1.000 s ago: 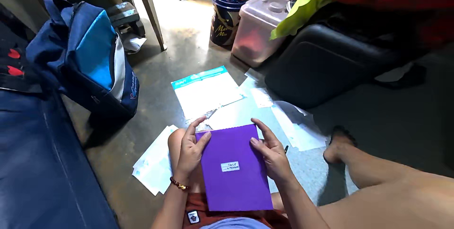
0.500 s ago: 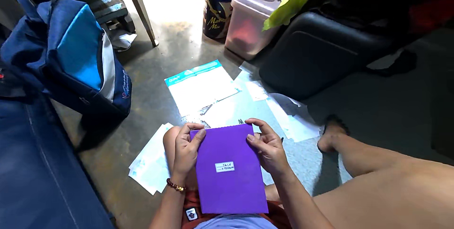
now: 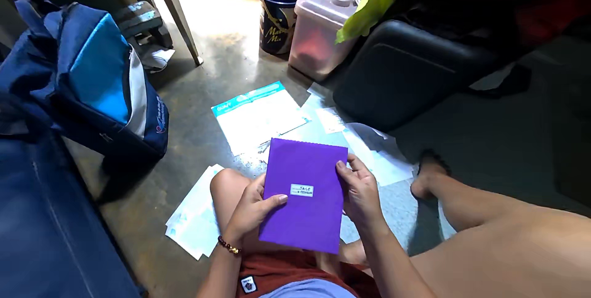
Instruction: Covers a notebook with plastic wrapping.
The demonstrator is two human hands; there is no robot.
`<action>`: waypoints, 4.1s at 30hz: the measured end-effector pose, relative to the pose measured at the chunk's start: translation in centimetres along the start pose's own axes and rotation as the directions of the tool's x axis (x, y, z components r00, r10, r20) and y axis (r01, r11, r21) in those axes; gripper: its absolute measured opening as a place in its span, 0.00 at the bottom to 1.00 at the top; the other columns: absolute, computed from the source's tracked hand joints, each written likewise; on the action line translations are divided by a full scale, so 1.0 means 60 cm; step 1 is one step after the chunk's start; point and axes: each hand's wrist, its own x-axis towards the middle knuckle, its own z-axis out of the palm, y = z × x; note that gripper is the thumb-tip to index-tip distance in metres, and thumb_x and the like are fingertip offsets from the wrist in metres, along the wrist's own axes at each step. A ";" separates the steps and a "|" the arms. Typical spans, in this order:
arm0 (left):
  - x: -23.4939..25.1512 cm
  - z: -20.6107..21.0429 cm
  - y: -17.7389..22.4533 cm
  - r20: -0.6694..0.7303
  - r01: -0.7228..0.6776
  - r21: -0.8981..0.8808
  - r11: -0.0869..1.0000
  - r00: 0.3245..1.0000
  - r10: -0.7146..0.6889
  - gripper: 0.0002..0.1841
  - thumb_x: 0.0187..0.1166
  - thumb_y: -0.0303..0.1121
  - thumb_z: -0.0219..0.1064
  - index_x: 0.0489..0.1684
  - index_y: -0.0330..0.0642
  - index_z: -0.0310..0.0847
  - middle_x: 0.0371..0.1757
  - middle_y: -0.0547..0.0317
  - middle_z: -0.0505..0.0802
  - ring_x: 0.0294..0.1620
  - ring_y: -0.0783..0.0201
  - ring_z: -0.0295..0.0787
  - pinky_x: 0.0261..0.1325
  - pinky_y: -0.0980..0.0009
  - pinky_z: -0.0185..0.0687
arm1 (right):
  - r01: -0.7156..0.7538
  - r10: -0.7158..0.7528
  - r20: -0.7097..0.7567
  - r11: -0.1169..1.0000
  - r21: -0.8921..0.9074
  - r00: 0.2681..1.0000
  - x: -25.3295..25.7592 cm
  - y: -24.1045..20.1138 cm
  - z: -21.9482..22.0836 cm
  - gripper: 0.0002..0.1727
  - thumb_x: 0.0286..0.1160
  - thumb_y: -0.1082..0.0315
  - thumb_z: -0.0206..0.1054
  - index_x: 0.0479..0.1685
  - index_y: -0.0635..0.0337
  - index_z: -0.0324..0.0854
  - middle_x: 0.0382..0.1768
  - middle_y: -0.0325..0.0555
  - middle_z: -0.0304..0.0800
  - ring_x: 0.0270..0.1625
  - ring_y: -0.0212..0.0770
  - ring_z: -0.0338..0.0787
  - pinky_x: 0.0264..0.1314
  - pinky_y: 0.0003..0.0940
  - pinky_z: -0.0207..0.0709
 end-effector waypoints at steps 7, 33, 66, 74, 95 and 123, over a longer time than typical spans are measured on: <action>0.002 0.001 0.002 -0.192 -0.046 -0.031 0.998 0.981 0.039 0.19 0.77 0.14 0.62 0.66 0.27 0.70 0.46 0.57 0.96 0.44 0.69 0.96 0.53 0.72 0.93 | -0.151 0.172 0.218 0.982 -0.111 0.961 -0.007 0.003 -0.001 0.20 0.92 0.70 0.45 0.41 0.58 0.85 0.32 0.35 0.96 0.34 0.27 0.94 0.41 0.24 0.90; 0.009 0.007 -0.027 -0.362 -0.062 -0.533 0.844 0.918 -0.161 0.15 0.84 0.19 0.51 0.65 0.35 0.71 0.44 0.54 0.96 0.43 0.66 0.96 0.51 0.68 0.93 | 0.131 -0.064 0.323 0.973 -0.189 0.944 -0.043 -0.016 0.023 0.17 0.88 0.61 0.58 0.59 0.64 0.86 0.49 0.34 0.96 0.49 0.28 0.95 0.52 0.27 0.90; 0.000 0.038 0.011 -0.392 0.160 0.361 0.919 0.920 -0.006 0.17 0.90 0.29 0.54 0.65 0.30 0.85 0.50 0.51 0.95 0.48 0.74 0.91 0.58 0.74 0.84 | -0.253 0.347 0.230 0.899 -0.356 0.909 -0.097 0.087 0.067 0.44 0.64 0.53 0.74 0.84 0.58 0.67 0.81 0.54 0.70 0.73 0.42 0.80 0.63 0.36 0.82; 0.006 0.038 -0.006 -0.375 0.190 0.140 0.972 0.919 -0.126 0.09 0.85 0.25 0.61 0.47 0.31 0.87 0.33 0.57 0.92 0.30 0.71 0.89 0.37 0.74 0.88 | -0.468 0.459 0.238 0.883 -0.024 0.856 -0.083 0.134 0.047 0.57 0.62 0.44 0.74 0.90 0.55 0.44 0.60 0.48 0.83 0.52 0.36 0.92 0.55 0.34 0.88; -0.019 0.072 0.036 -0.276 0.050 -0.053 0.997 0.959 -0.063 0.07 0.78 0.20 0.61 0.43 0.33 0.86 0.33 0.59 0.94 0.31 0.70 0.92 0.35 0.73 0.91 | -0.368 0.177 0.410 0.811 0.455 0.895 -0.089 0.059 0.041 0.47 0.53 0.35 0.80 0.72 0.51 0.70 0.48 0.32 0.96 0.49 0.27 0.95 0.54 0.27 0.90; -0.011 0.037 0.017 -0.153 0.175 0.591 0.787 0.983 -0.104 0.16 0.80 0.31 0.69 0.61 0.32 0.85 0.54 0.48 0.94 0.42 0.67 0.93 0.49 0.71 0.89 | -0.455 0.435 0.225 0.889 0.045 0.872 -0.065 0.060 0.047 0.34 0.79 0.81 0.53 0.87 0.61 0.51 0.52 0.43 0.90 0.46 0.31 0.94 0.51 0.28 0.90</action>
